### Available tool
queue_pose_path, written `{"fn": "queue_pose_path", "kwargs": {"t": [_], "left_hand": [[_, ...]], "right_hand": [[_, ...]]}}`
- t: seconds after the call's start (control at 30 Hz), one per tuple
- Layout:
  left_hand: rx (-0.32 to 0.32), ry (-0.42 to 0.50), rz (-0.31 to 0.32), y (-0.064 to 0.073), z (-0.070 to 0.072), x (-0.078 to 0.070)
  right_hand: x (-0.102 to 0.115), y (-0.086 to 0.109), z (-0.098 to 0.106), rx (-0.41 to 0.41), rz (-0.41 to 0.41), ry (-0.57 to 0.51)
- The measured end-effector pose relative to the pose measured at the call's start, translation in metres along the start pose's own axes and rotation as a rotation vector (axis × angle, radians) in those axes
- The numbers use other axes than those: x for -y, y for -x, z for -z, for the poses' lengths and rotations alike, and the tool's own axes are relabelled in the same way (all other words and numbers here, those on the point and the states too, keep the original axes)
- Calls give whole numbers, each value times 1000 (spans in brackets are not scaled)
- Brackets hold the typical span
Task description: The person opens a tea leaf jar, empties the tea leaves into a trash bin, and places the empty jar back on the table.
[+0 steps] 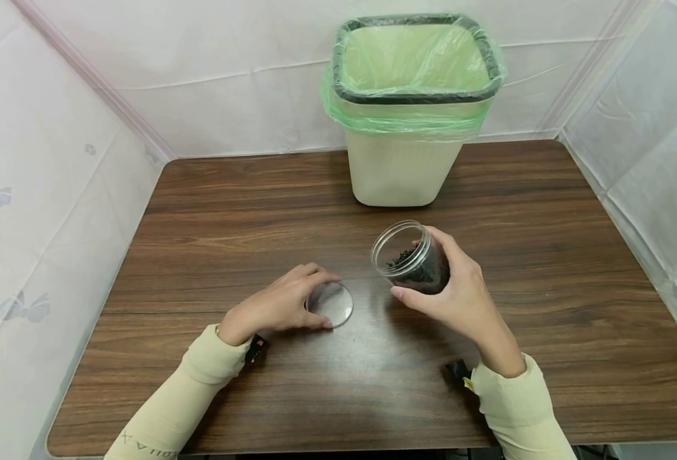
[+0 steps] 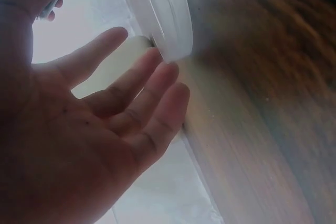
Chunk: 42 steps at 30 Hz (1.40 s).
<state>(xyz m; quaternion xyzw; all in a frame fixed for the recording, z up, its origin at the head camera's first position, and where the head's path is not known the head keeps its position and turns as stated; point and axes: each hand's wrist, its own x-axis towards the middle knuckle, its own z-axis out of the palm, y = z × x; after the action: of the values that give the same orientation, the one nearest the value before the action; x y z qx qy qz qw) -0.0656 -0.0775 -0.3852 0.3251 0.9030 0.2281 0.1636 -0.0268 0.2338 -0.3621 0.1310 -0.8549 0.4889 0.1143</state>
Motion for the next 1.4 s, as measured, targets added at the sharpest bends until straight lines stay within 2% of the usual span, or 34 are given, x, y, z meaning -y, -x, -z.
{"fn": "queue_pose_path", "kwargs": {"t": [0.3,0.57,0.77,1.4], "left_hand": [[-88,-8,-28,-2,3,1],[-159,23,-53,-2,5,4],[-205,54,-81,-3,7,7],[-255,116,-80,-4,14,4]], "right_hand": [[2,0,1,0,-4,-1],[5,-2,2,-10,28,7],[4,-3,2,-7,10,8],[6,-3,5,-22,10,14]]}}
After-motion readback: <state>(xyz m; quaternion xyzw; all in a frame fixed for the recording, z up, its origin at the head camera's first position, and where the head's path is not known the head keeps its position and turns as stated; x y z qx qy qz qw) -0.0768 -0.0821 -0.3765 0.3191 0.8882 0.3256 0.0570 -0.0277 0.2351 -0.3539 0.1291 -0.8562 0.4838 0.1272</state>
